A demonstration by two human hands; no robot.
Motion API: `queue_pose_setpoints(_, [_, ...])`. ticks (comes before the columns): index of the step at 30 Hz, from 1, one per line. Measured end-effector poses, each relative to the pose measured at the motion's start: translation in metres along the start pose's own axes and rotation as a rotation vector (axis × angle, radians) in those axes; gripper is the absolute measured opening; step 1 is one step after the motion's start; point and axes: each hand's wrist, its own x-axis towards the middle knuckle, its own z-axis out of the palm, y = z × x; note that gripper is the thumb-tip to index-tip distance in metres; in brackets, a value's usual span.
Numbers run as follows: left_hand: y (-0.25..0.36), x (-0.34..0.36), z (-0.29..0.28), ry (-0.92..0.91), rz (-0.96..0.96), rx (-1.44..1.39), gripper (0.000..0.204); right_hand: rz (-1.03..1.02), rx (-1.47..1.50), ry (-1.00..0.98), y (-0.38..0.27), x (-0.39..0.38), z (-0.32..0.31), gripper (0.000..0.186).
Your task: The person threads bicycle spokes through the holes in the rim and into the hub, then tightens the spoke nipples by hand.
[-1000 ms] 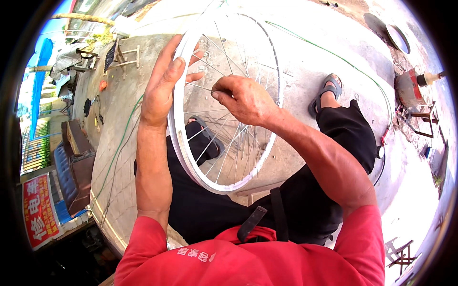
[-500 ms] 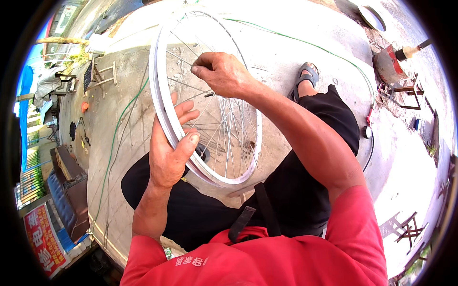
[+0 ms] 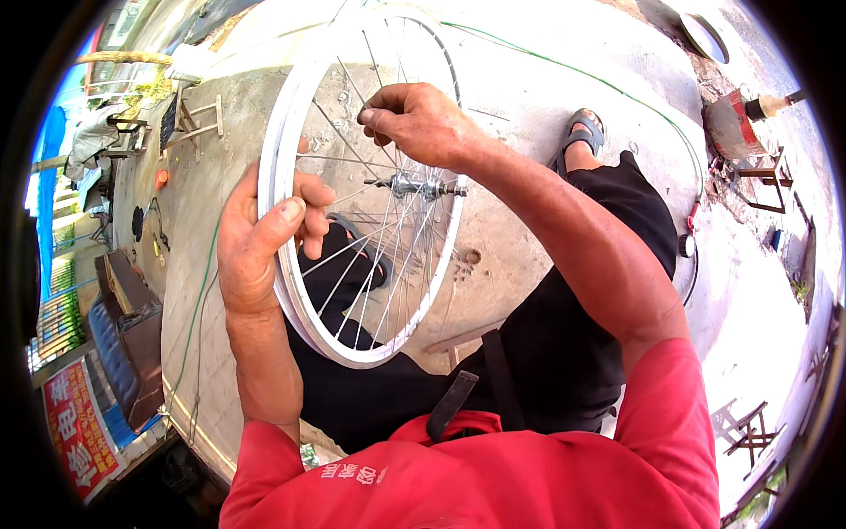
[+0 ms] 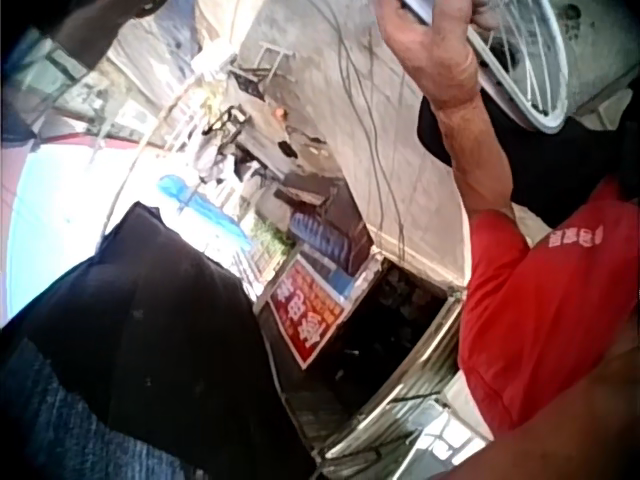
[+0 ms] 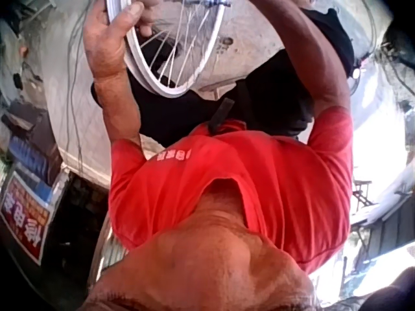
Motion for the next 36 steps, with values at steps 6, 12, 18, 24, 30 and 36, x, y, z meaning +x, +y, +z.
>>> queue_pose_setpoints(6, [-0.003, 0.012, -0.019, 0.007, 0.047, 0.121, 0.056, -0.124, -0.214, 0.202, 0.010, 0.000, 0.008, 0.039])
queue_pose_setpoints(12, [-0.013, 0.024, -0.032, 0.006, 0.087, 0.092, 0.053, -0.226, -0.287, -0.102, -0.008, -0.040, 0.021, 0.022])
queue_pose_setpoints(18, [-0.010, 0.035, -0.037, -0.010, 0.095, 0.099, 0.061, -0.566, -0.433, -0.333, 0.007, -0.073, 0.062, 0.025])
queue_pose_setpoints(24, [-0.013, 0.043, -0.046, -0.033, 0.093, 0.088, 0.062, -0.671, -0.447, -0.179, 0.017, -0.070, 0.083, 0.022])
queue_pose_setpoints(30, [-0.012, 0.045, -0.043, -0.069, 0.107, 0.106, 0.064, -0.685, -0.455, -0.193, 0.018, -0.063, 0.086, 0.018])
queue_pose_setpoints(36, [-0.009, 0.045, -0.037, -0.077, 0.093, 0.103, 0.067, -0.638, -0.480, -0.232, 0.017, -0.064, 0.083, 0.020])
